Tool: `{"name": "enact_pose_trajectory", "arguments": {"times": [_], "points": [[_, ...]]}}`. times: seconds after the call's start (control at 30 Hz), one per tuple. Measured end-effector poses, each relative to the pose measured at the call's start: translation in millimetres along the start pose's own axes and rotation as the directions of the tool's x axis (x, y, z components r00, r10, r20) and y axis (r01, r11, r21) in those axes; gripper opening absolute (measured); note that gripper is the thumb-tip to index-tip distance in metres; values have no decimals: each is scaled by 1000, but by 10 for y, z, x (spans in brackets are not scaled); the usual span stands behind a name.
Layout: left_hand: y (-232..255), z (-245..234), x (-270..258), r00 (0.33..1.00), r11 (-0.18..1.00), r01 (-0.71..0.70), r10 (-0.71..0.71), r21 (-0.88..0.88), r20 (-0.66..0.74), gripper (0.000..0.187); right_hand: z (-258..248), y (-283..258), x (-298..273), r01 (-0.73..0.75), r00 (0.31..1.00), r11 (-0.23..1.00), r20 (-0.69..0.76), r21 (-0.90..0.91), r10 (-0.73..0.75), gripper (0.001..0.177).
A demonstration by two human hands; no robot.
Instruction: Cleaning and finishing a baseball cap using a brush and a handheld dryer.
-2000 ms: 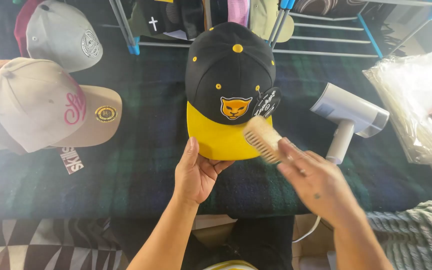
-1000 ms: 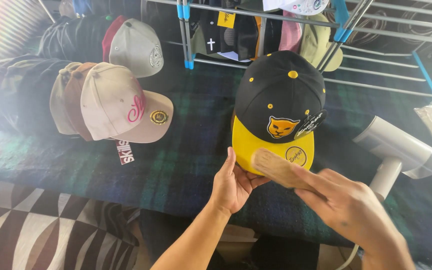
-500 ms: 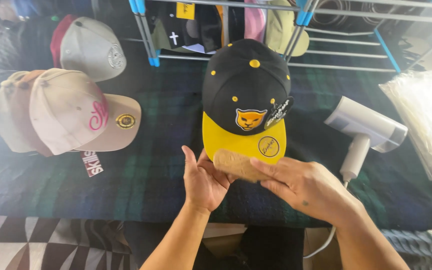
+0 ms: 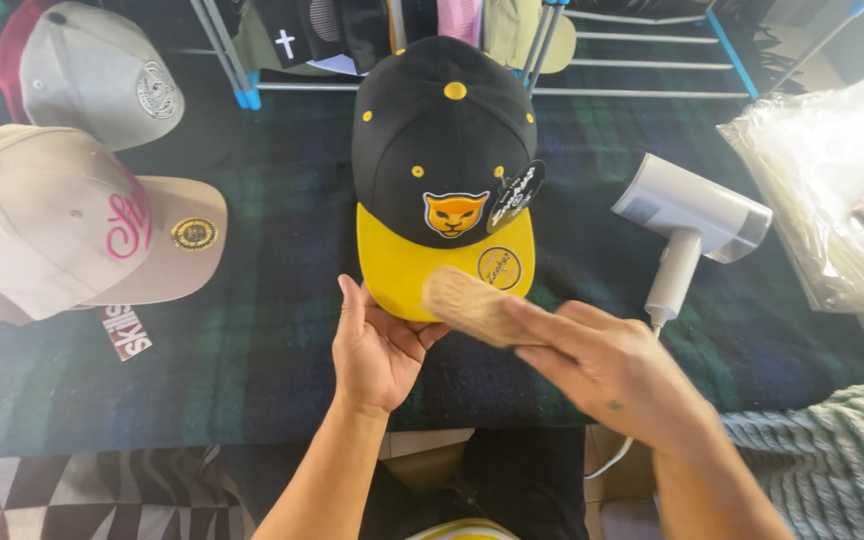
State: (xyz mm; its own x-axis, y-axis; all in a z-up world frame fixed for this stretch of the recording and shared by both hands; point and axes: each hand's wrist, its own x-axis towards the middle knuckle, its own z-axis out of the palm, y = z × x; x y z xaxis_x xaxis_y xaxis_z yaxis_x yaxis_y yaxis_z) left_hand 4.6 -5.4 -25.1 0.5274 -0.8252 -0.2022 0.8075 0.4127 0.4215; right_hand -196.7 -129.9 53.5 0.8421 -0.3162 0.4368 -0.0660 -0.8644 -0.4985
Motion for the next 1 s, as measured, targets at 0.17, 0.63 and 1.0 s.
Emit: {"name": "enact_pose_trajectory", "arguments": {"times": [0.17, 0.63, 1.0], "points": [[-53, -70, 29, 998, 998, -41, 39, 46, 48, 45, 268, 193, 67, 22, 997, 987, -64, -156, -32, 35], [-3, 21, -23, 999, 1000, 15, -14, -13, 32, 52, 433, -50, 38, 259, 963, 871, 41, -418, -267, 39], [-13, -42, 22, 1000, 998, 0, 0, 55, 1, 49, 185, 390, -141, -19, 980, 955, -196, -297, -42, 19]]}}
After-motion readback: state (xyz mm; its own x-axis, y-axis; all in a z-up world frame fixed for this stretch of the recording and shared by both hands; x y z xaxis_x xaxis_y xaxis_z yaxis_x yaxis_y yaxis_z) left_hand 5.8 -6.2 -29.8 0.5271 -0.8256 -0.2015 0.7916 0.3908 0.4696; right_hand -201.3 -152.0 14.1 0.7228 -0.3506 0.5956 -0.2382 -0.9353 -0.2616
